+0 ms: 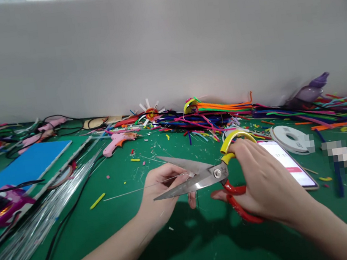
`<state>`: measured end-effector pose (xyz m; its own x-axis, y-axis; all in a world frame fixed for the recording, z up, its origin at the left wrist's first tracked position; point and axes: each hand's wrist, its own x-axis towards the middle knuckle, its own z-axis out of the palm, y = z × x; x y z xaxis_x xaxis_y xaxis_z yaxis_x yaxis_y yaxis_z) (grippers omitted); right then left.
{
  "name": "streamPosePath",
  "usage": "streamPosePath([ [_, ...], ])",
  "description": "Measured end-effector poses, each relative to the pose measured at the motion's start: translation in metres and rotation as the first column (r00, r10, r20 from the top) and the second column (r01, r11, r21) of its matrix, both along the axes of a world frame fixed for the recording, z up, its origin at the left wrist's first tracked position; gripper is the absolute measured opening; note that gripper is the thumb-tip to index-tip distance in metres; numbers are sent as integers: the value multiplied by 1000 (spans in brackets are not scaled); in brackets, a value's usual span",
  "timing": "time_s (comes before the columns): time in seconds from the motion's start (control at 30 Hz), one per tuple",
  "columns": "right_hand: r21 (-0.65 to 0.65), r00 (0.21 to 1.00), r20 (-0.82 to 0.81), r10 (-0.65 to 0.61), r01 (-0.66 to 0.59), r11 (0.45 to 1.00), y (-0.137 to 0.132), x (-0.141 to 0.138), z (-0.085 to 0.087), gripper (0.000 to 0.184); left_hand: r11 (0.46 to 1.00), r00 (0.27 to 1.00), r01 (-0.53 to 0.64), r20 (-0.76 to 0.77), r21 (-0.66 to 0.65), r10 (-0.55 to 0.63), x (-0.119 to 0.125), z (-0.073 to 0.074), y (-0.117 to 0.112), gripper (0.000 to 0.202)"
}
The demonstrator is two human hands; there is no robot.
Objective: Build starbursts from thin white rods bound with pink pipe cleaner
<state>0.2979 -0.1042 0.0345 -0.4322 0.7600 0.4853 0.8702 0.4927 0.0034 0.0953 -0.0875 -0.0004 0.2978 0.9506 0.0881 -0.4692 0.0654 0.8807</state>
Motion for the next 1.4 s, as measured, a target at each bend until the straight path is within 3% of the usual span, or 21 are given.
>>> streamPosePath([
  [0.4, 20, 998, 60, 17, -18, 1000, 0, -1, 2, 36, 999, 997, 53, 56, 4, -53, 0, 0, -1, 17],
  [0.9, 24, 999, 39, 21, -22, 999, 2, 0, -1, 32, 999, 998, 24, 52, -30, -22, -1, -2, 3, 20],
  [1.2, 62, 999, 50, 1, -4, 998, 2, 1, -2, 33, 1000, 1000, 26, -16, 9, -26, -4, -7, 4, 19],
  [1.4, 57, 999, 49, -19, 16, 998, 3, 1, -3, 37, 999, 996, -13, -83, 40, 16, -4, -1, 2, 29],
])
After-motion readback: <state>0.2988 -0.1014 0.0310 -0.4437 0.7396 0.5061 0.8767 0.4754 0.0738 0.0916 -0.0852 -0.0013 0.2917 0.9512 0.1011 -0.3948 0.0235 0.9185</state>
